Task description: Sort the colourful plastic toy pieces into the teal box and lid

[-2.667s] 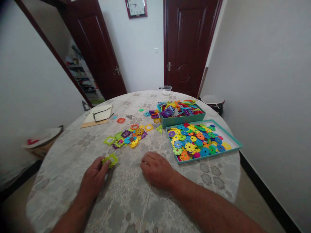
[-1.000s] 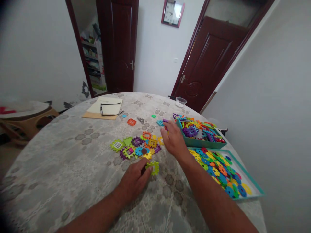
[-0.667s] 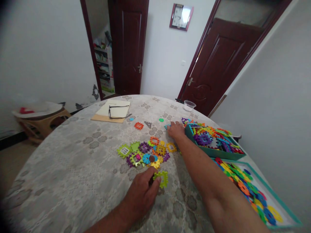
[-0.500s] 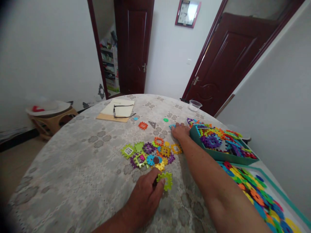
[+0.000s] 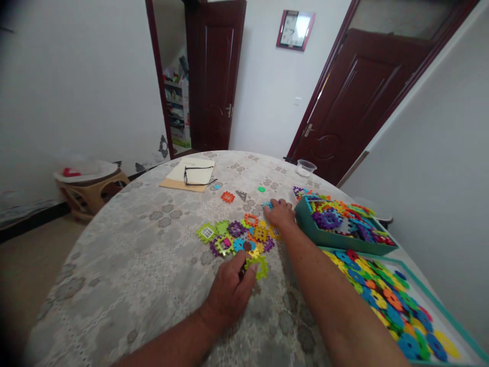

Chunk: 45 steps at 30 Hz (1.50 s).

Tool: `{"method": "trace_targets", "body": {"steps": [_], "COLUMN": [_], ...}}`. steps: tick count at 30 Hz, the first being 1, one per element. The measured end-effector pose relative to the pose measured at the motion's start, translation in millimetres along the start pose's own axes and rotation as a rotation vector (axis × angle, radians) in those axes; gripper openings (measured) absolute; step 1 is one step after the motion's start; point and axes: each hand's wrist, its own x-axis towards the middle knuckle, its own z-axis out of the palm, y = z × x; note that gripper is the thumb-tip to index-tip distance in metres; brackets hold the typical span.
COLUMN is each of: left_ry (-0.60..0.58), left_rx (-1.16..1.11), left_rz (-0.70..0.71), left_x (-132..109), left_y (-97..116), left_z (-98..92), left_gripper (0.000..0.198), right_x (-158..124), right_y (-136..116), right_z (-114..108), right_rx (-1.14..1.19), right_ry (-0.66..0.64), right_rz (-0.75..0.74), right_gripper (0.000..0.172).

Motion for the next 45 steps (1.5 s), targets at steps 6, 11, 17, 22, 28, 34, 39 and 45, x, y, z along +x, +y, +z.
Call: {"method": "trace_targets", "body": {"steps": [6, 11, 17, 22, 28, 34, 39, 45], "left_ry": [0.117, 0.129, 0.132, 0.129, 0.131, 0.143, 0.168, 0.163], "left_rx": [0.037, 0.036, 0.051, 0.029, 0.035, 0.001, -0.001, 0.046], "left_rz": [0.051, 0.019, 0.014, 0.003, -0.001, -0.004, -0.014, -0.049], "left_x": [4.8, 8.4, 10.7, 9.9, 10.6, 12.6, 12.2, 9.5], "left_y": [-3.1, -5.6, -3.5, -1.0, 1.3, -0.5, -2.0, -1.2], "left_z": [-1.1, -1.2, -4.8, -6.8, -6.4, -5.7, -8.7, -13.4], "left_gripper": [0.018, 0.019, 0.021, 0.021, 0.020, 0.020, 0.020, 0.023], "right_x": [-62.4, -122.9, -181.4, -214.2, -229.7, -248.1, -254.0, -263.3], "right_y": [-4.6, -9.3, -9.6, 9.6, 70.1, 70.0, 55.7, 68.4], "right_z": [-11.1, -17.5, -23.2, -37.5, -44.0, -17.4, -14.9, -24.6], "right_rx": [0.051, 0.079, 0.286, 0.620, 0.504, 0.177, 0.198, 0.573], "right_ry": [0.002, 0.028, 0.078, 0.205, 0.329, 0.183, 0.134, 0.080], "right_rz": [-0.058, -0.073, -0.194, -0.511, -0.314, -0.177, -0.124, -0.189], "right_gripper": [0.053, 0.053, 0.049, 0.043, 0.039, 0.042, 0.038, 0.039]}}
